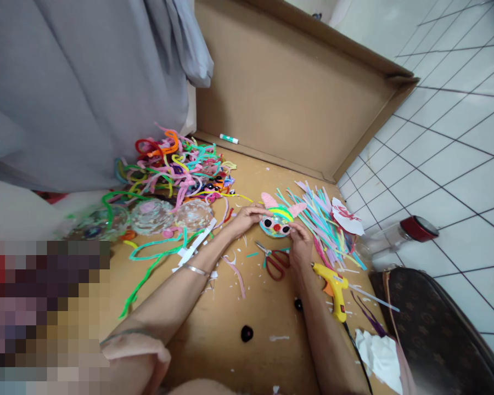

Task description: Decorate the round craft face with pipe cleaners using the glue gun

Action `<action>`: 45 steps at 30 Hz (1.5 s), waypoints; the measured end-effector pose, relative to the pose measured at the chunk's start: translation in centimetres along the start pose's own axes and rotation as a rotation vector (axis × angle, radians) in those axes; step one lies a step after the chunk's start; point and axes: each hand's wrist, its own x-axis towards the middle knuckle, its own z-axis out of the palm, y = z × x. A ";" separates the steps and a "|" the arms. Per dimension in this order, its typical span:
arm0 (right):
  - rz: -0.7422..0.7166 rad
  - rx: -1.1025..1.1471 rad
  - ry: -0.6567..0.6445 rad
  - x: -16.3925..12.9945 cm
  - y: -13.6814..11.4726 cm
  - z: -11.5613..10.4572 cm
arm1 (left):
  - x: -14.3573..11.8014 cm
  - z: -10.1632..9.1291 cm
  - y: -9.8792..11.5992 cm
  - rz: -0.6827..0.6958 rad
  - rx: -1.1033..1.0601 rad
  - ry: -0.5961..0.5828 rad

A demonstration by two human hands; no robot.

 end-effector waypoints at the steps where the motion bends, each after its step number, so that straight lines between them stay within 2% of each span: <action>1: -0.004 0.000 0.016 -0.1 -0.2 0.1 | 0.0 0.0 0.1 0.003 0.014 -0.004; 10: -0.126 -0.099 0.044 -0.3 -0.7 0.2 | 0.0 -0.2 0.2 0.018 0.094 -0.030; 20: -0.168 -0.173 0.023 -0.5 -1.0 0.1 | 0.0 -0.1 -0.1 0.031 0.094 -0.038; 36: -0.172 -0.170 0.013 -0.8 -0.9 0.1 | 0.1 -0.2 -0.2 0.057 0.082 -0.063; 45: -0.160 -0.141 0.056 -0.9 -0.8 0.3 | -0.2 -0.2 0.0 0.054 0.092 -0.064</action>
